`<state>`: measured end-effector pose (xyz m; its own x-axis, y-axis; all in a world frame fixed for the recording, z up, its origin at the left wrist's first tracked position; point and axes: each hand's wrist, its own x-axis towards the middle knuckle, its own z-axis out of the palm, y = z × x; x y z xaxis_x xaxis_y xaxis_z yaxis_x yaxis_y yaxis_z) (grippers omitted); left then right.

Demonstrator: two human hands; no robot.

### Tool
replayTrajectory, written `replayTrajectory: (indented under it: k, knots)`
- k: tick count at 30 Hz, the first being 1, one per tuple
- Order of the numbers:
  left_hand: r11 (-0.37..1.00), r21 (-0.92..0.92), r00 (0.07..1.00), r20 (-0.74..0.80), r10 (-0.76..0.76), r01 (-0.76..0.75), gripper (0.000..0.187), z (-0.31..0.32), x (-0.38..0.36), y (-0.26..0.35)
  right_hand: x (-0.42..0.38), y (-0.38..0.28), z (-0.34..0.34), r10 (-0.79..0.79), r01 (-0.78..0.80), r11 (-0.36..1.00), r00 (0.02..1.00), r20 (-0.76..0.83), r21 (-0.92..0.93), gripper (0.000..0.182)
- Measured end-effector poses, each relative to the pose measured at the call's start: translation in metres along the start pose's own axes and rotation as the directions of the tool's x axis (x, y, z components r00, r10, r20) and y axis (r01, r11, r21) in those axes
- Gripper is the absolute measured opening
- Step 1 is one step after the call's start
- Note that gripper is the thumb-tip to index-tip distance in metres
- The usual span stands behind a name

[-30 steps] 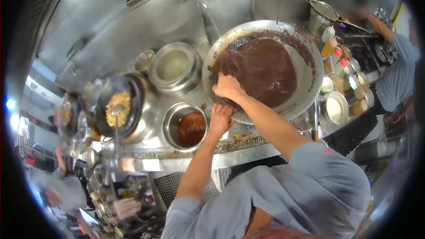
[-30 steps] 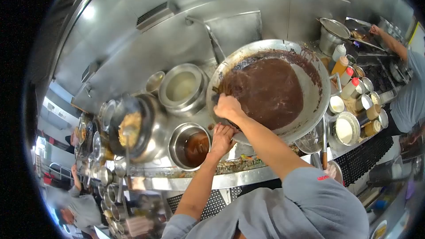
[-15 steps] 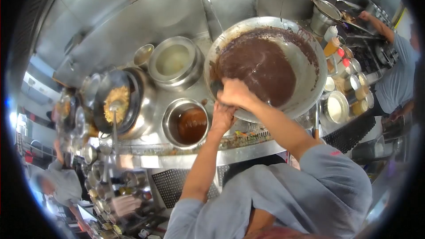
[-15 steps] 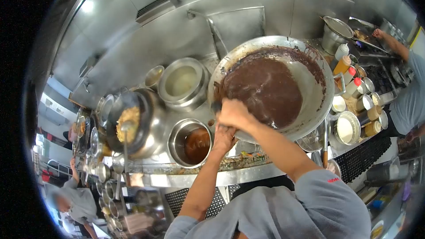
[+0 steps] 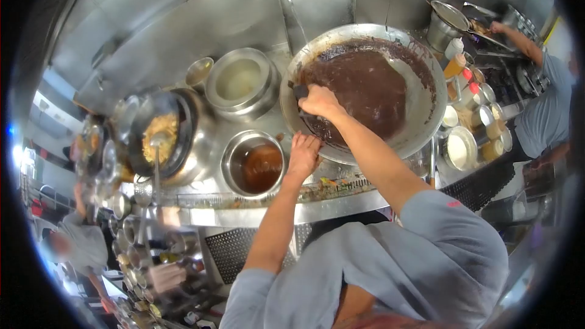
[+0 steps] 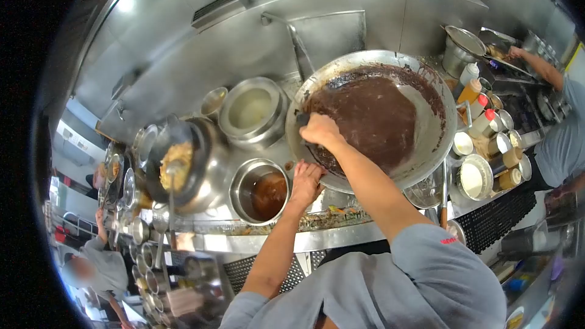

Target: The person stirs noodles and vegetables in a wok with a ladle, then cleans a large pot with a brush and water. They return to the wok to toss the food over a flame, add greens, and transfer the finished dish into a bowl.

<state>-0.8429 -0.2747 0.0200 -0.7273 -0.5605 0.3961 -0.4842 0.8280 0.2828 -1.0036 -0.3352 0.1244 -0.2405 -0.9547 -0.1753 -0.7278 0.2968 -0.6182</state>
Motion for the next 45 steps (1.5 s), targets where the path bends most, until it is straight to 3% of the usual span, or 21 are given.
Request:
replayTrajectory:
  k: [3, 5, 9, 11, 15, 17, 19, 20, 21, 24, 27, 31, 33, 35, 36, 37, 38, 39, 41, 43, 45]
  knots:
    - [0.999, -0.044, 1.000, -0.008, -0.005, 0.005, 0.041, 0.003, -0.006, -0.003, -0.054, -0.004, 0.004, -0.118, 0.123, 0.991, 0.988, 0.101, -0.043, 0.051]
    - [0.997, 0.075, 0.998, -0.063, 0.009, -0.004, 0.042, 0.003, -0.006, -0.001, -0.069, 0.000, -0.003, -0.152, 0.158, 0.985, 0.985, 0.080, -0.072, 0.050]
    - [1.000, 0.022, 1.000, -0.018, 0.011, -0.010, 0.038, 0.000, -0.004, -0.001, 0.010, 0.017, -0.007, 0.063, -0.063, 0.997, 0.998, -0.006, 0.034, 0.052]
    - [1.000, -0.005, 1.000, -0.010, 0.004, -0.004, 0.036, -0.001, -0.002, -0.001, -0.008, 0.007, -0.005, 0.036, -0.035, 0.998, 0.999, -0.020, 0.055, 0.053]
    - [0.997, 0.080, 0.999, -0.032, 0.017, -0.014, 0.036, 0.005, -0.007, -0.004, -0.076, 0.005, -0.012, -0.170, 0.181, 0.981, 0.974, 0.148, -0.069, 0.056]
    - [0.991, 0.136, 0.999, -0.047, 0.027, -0.021, 0.036, 0.006, -0.007, -0.003, -0.045, 0.011, -0.016, -0.126, 0.137, 0.988, 0.983, 0.135, -0.068, 0.057]
    - [1.000, -0.029, 1.000, -0.028, -0.011, 0.011, 0.035, 0.003, -0.002, -0.001, -0.013, 0.018, -0.017, -0.055, 0.058, 0.997, 0.997, -0.058, 0.053, 0.058]
    - [1.000, -0.027, 0.999, -0.045, -0.001, 0.000, 0.034, 0.001, -0.001, 0.001, -0.009, 0.019, -0.026, 0.009, -0.020, 0.990, 0.997, 0.082, 0.137, 0.061]
    - [1.000, -0.026, 0.999, -0.053, -0.009, 0.008, 0.034, 0.000, 0.002, 0.001, -0.013, 0.022, -0.027, 0.001, -0.012, 0.992, 0.996, 0.085, 0.129, 0.061]
    - [1.000, -0.005, 0.999, -0.035, -0.030, 0.030, 0.033, -0.005, 0.001, 0.004, -0.056, 0.037, -0.021, -0.215, 0.217, 0.976, 0.967, 0.138, 0.004, 0.061]
    - [0.999, -0.027, 0.999, 0.006, -0.044, 0.044, 0.034, -0.007, 0.001, 0.004, -0.079, 0.030, -0.046, -0.253, 0.267, 0.963, 0.943, 0.215, -0.041, 0.062]
    - [0.999, 0.040, 1.000, 0.012, -0.024, 0.024, 0.039, -0.001, 0.001, 0.002, -0.019, 0.040, -0.029, -0.094, 0.076, 0.958, 0.994, 0.052, 0.278, 0.058]
    - [0.998, 0.045, 0.998, 0.055, -0.042, 0.039, 0.036, -0.005, 0.000, 0.004, -0.030, 0.038, -0.027, -0.057, 0.049, 0.992, 0.996, 0.070, 0.117, 0.058]
    - [0.998, 0.025, 0.996, 0.065, -0.062, 0.061, 0.041, -0.005, -0.005, 0.004, -0.059, 0.051, -0.020, -0.214, 0.217, 0.976, 0.967, 0.136, -0.004, 0.059]
    - [0.998, -0.054, 0.999, 0.005, -0.045, 0.045, 0.045, -0.010, -0.009, 0.006, -0.088, 0.032, -0.042, -0.197, 0.206, 0.978, 0.951, 0.238, -0.014, 0.061]
    - [0.992, -0.123, 0.997, -0.064, -0.042, 0.034, 0.049, -0.018, -0.013, 0.007, -0.091, 0.036, -0.047, -0.240, 0.252, 0.967, 0.945, 0.221, -0.029, 0.062]
    - [0.975, -0.180, 0.991, -0.026, -0.135, 0.128, 0.052, -0.028, -0.022, 0.010, -0.089, 0.028, -0.059, -0.163, 0.179, 0.983, 0.960, 0.226, -0.051, 0.061]
    - [0.971, -0.168, 0.984, -0.022, -0.175, 0.168, 0.052, -0.027, -0.036, 0.008, -0.071, 0.028, -0.060, -0.058, 0.069, 0.997, 0.969, 0.239, -0.036, 0.059]
    - [0.915, -0.012, 0.877, -0.282, -0.389, 0.403, 0.046, -0.012, -0.049, -0.004, -0.018, 0.058, -0.028, -0.028, 0.010, 0.986, 0.994, 0.104, 0.169, 0.055]
    - [0.861, 0.042, 0.848, -0.208, -0.488, 0.506, 0.048, -0.005, -0.040, -0.019, -0.028, 0.042, -0.016, -0.070, 0.063, 0.995, 0.994, 0.082, 0.082, 0.055]
    - [0.703, 0.460, 0.799, -0.021, -0.602, 0.542, 0.052, -0.005, -0.037, -0.035, -0.058, 0.032, -0.008, -0.189, 0.191, 0.981, 0.980, 0.059, -0.031, 0.054]
